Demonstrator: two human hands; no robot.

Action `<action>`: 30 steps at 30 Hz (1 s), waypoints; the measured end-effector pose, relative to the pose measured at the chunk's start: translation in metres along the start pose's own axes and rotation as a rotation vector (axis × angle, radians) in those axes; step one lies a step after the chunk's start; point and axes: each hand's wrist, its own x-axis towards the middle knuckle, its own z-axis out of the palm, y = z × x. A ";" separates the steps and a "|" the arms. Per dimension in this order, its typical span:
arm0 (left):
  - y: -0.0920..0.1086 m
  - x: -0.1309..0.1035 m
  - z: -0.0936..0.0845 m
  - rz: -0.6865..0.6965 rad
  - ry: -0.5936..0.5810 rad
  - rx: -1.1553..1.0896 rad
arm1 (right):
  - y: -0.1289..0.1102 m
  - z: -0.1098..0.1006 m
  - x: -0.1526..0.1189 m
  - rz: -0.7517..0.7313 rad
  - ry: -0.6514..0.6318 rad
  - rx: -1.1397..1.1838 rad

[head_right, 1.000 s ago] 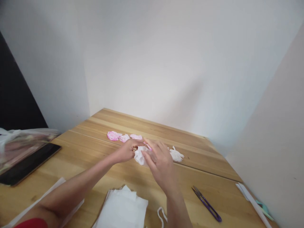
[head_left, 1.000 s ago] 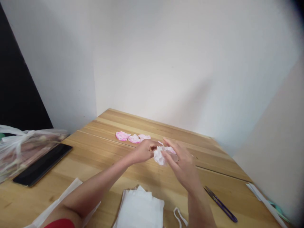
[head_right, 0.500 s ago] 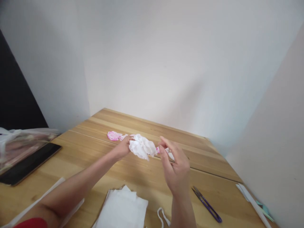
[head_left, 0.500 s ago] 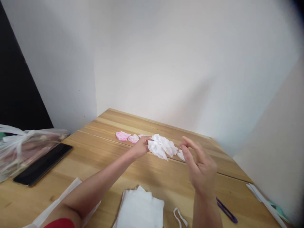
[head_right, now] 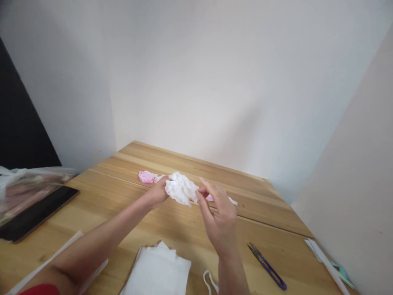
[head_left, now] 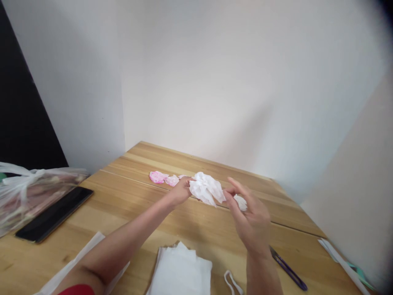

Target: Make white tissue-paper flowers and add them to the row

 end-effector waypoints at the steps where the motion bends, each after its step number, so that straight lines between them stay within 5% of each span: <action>1: -0.001 0.000 0.000 -0.017 0.011 -0.027 | -0.001 -0.002 -0.001 -0.008 0.031 -0.003; 5: -0.002 0.000 0.000 -0.103 0.051 -0.168 | 0.000 -0.006 0.000 0.020 0.080 -0.020; 17: 0.002 0.000 0.003 -0.156 -0.007 -0.348 | 0.011 0.007 0.004 0.093 -0.203 -0.008; 30: -0.006 0.002 0.004 -0.151 0.027 -0.332 | -0.003 -0.003 0.000 0.030 -0.021 0.001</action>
